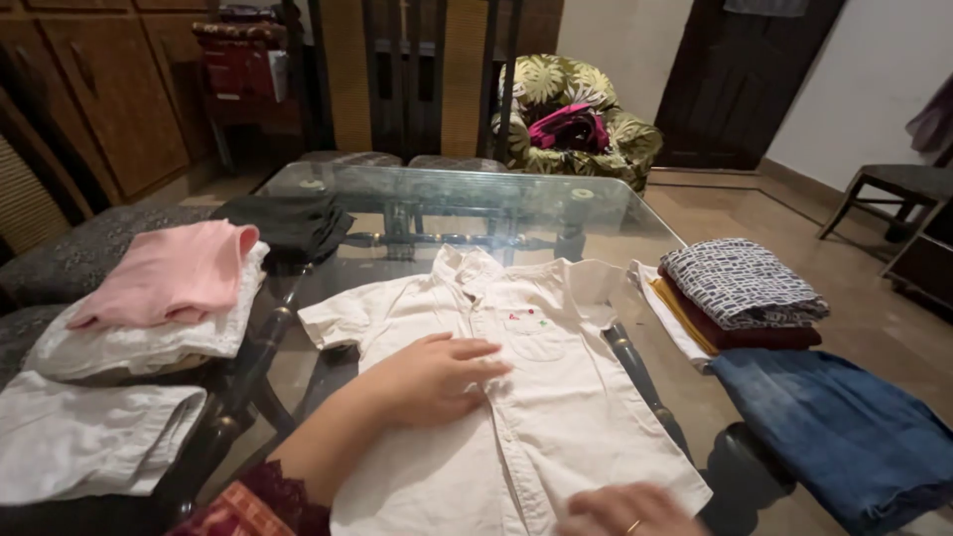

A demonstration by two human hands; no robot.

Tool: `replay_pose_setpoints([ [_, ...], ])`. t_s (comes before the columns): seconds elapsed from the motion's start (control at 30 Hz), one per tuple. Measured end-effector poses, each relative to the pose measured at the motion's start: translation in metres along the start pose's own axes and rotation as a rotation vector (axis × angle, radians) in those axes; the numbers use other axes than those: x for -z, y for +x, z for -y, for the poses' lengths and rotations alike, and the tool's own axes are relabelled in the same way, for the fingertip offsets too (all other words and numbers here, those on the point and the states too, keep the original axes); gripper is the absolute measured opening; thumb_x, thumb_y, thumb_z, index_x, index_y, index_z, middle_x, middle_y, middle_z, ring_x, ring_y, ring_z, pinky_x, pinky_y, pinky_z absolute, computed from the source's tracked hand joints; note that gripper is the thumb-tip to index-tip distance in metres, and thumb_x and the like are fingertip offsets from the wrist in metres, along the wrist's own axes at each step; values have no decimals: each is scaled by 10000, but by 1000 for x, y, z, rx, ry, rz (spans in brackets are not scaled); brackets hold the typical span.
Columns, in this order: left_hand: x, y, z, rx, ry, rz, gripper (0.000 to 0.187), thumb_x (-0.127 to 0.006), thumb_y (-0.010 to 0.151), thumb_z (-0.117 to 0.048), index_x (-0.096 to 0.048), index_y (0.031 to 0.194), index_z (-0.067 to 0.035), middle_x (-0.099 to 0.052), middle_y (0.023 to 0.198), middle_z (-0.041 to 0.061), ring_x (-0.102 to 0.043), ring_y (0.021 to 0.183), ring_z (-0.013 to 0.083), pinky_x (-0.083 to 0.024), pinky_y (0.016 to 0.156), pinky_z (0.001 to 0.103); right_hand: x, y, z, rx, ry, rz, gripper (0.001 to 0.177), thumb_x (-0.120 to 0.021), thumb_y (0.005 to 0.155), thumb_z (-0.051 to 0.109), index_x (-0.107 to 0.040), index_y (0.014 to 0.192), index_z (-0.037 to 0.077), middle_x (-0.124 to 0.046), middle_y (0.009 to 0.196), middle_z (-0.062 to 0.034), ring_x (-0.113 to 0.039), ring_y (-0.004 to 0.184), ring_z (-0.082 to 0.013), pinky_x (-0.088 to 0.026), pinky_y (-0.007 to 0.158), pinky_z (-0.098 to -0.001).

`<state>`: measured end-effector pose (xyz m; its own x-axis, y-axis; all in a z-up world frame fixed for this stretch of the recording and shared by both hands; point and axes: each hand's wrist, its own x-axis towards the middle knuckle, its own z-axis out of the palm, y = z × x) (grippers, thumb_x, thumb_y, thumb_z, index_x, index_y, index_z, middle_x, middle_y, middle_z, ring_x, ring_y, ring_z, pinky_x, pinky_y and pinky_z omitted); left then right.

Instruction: Folding various laundry items such as shirts and undergarments on a glass table.

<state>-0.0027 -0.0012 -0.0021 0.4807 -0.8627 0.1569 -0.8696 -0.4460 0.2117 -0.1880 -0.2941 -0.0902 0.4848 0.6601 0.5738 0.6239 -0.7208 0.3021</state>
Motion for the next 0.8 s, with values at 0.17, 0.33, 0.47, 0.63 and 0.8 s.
replay_pose_setpoints([
  [0.17, 9, -8, -8, -36, -152, -28, 386, -632, 948, -291, -700, 1326, -252, -622, 1477, 12, -617, 1282, 230, -406, 1142, 450, -20, -54, -59, -51, 318, 462, 259, -735, 878, 302, -739, 1120, 213, -733, 1108, -14, -704, 1032, -208, -559, 847, -360],
  [0.33, 14, -27, 62, 479, -182, -415, 330, -665, 902, -218, -736, 1224, -192, -666, 1241, 98, -649, 1095, 317, -516, 973, 435, 52, 56, -108, -619, 777, 374, 341, -740, 864, 177, -733, 1204, 157, -748, 1098, -40, -733, 1021, -166, -610, 857, -352],
  [0.47, -3, -59, 126, 833, 347, -714, 339, -642, 875, -239, -742, 1186, -148, -719, 1164, 130, -666, 1075, 386, -532, 903, 509, -40, 85, -254, -1041, 682, 124, 340, -648, 899, 168, -666, 1231, 97, -744, 1127, -73, -708, 947, -190, -578, 815, -336],
  [0.63, 7, -64, 127, 1245, 261, -599, 640, -771, 791, -566, -691, 1198, -78, -669, 1162, 214, -647, 1076, 401, -544, 870, 480, -135, 86, -304, -1456, 936, -134, 673, -857, 836, 297, -482, 1344, 63, -578, 1144, -49, -596, 1015, -212, -565, 797, -410],
  [0.8, 15, -62, 130, 1223, -22, -506, 546, -737, 754, -469, -739, 1228, -197, -662, 1270, 171, -643, 1175, 358, -533, 961, 473, -139, 88, -289, -1255, 899, -245, 482, -796, 875, 376, -723, 1079, -55, -723, 927, -122, -660, 795, -218, -509, 650, -352],
])
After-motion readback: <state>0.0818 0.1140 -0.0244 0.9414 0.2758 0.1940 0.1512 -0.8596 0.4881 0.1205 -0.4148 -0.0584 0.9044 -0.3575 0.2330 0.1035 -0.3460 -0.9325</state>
